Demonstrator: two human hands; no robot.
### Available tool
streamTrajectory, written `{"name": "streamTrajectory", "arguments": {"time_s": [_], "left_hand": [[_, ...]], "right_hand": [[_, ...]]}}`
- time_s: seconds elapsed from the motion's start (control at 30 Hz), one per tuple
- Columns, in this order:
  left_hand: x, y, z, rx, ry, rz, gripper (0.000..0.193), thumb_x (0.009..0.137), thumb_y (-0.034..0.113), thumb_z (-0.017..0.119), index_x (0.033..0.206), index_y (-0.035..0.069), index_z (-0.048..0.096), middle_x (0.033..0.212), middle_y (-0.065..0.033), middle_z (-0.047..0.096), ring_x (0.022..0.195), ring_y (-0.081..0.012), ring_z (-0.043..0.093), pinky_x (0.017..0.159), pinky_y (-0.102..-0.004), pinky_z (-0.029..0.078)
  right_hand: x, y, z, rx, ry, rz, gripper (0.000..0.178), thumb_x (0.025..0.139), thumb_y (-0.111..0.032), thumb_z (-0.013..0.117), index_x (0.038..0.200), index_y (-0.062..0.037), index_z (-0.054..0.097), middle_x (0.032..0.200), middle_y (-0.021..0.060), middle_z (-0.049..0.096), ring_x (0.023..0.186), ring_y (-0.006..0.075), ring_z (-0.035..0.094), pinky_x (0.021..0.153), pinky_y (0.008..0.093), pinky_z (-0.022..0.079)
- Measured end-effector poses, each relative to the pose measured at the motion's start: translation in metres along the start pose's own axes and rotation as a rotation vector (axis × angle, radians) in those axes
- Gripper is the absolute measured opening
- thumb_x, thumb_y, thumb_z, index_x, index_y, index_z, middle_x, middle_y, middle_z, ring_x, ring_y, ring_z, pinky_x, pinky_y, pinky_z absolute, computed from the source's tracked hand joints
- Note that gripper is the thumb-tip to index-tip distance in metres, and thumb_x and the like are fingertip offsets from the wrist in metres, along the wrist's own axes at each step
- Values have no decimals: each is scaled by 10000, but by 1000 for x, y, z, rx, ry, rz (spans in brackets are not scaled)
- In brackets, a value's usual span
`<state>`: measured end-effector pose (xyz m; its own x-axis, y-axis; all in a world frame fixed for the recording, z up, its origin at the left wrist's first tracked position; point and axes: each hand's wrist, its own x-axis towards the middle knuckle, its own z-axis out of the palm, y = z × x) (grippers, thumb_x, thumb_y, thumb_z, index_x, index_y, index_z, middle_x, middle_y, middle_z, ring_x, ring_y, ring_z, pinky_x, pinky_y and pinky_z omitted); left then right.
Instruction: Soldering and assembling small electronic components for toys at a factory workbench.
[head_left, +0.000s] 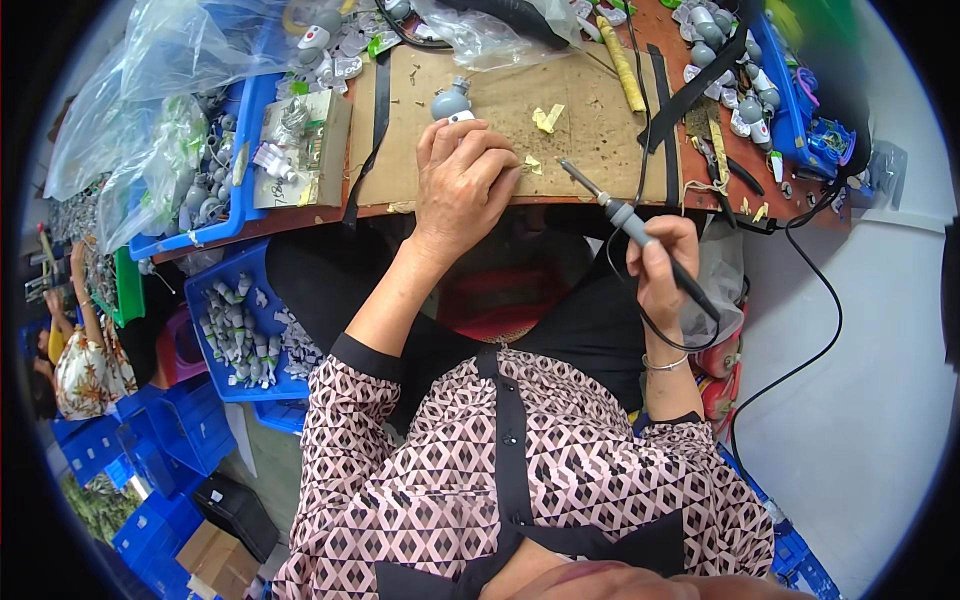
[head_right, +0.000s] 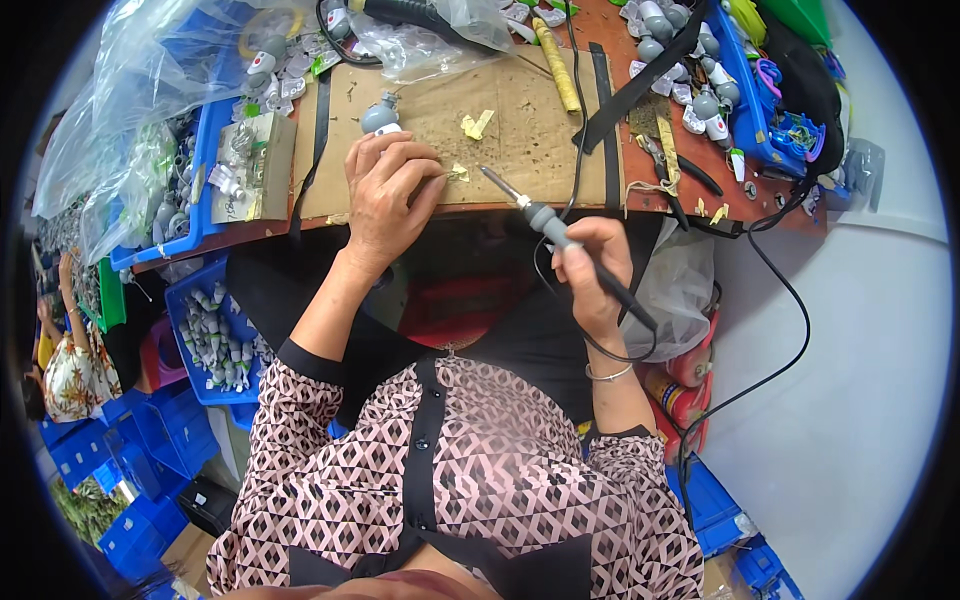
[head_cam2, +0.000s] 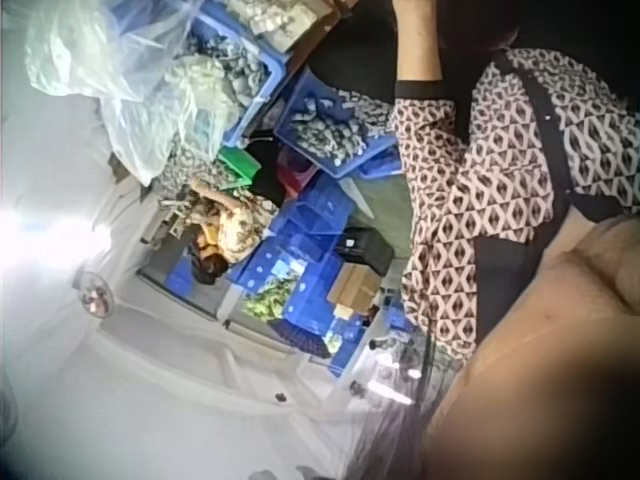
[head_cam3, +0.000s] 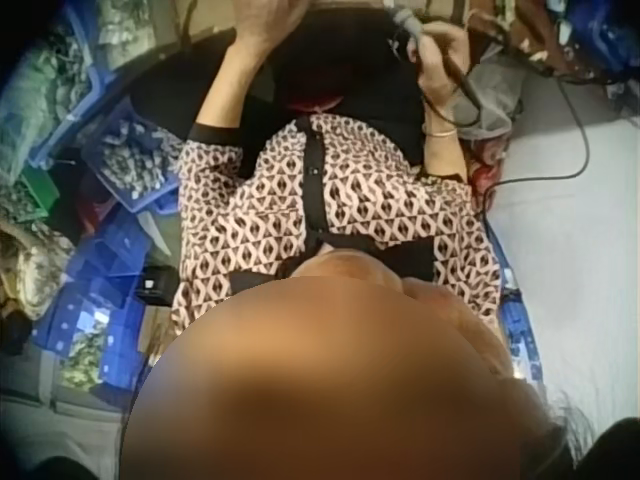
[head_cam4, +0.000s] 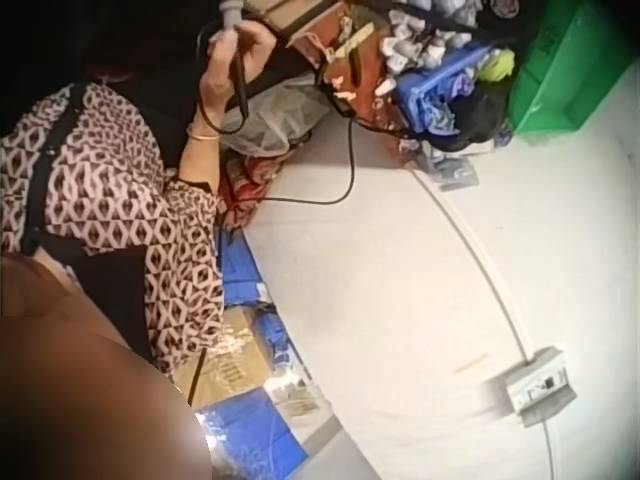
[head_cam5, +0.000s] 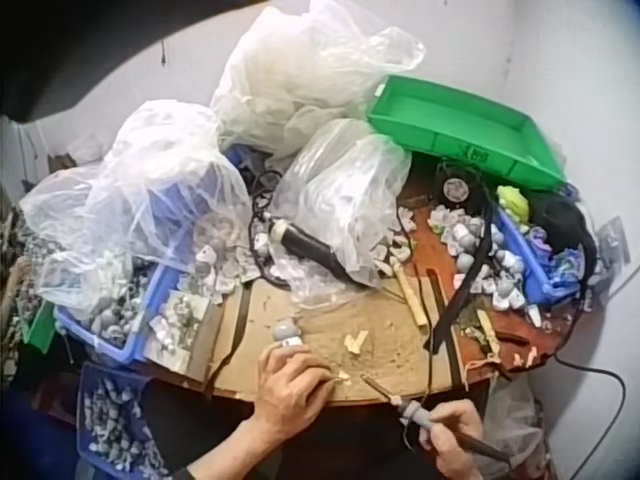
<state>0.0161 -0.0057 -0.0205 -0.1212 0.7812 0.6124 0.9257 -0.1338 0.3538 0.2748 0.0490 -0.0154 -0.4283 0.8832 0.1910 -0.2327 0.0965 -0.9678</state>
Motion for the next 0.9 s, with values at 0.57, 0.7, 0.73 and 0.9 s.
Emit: {"name": "streamTrajectory", "arguments": {"time_s": [0.57,0.7,0.73,0.9], "left_hand": [[2,1,0,0,5,4,104,788,144,761,845,152,674,982,32,643,1135,-219,567,1068,-441,341],[1,2,-1,15,-2,6,104,786,145,760,843,150,673,989,33,643,1141,-217,563,1071,-439,338],[1,2,-1,15,-2,5,104,786,145,760,843,150,673,989,33,643,1141,-217,563,1071,-439,338],[1,1,0,17,-6,4,105,785,141,761,849,148,679,992,34,644,1145,-216,561,1074,-438,337]], "right_hand": [[6,-14,10,-528,-262,-456,296,809,2,716,1079,-34,599,908,128,602,791,247,598,697,330,488],[7,-16,11,-666,-336,-520,337,778,17,723,1085,-40,596,929,134,604,758,271,606,667,343,500],[7,-16,12,-681,-348,-528,356,763,26,728,1087,-44,596,928,132,602,748,274,606,655,345,502],[6,-15,14,-705,-358,-536,386,737,51,735,1085,-52,604,912,120,591,745,262,606,644,340,503]]}}
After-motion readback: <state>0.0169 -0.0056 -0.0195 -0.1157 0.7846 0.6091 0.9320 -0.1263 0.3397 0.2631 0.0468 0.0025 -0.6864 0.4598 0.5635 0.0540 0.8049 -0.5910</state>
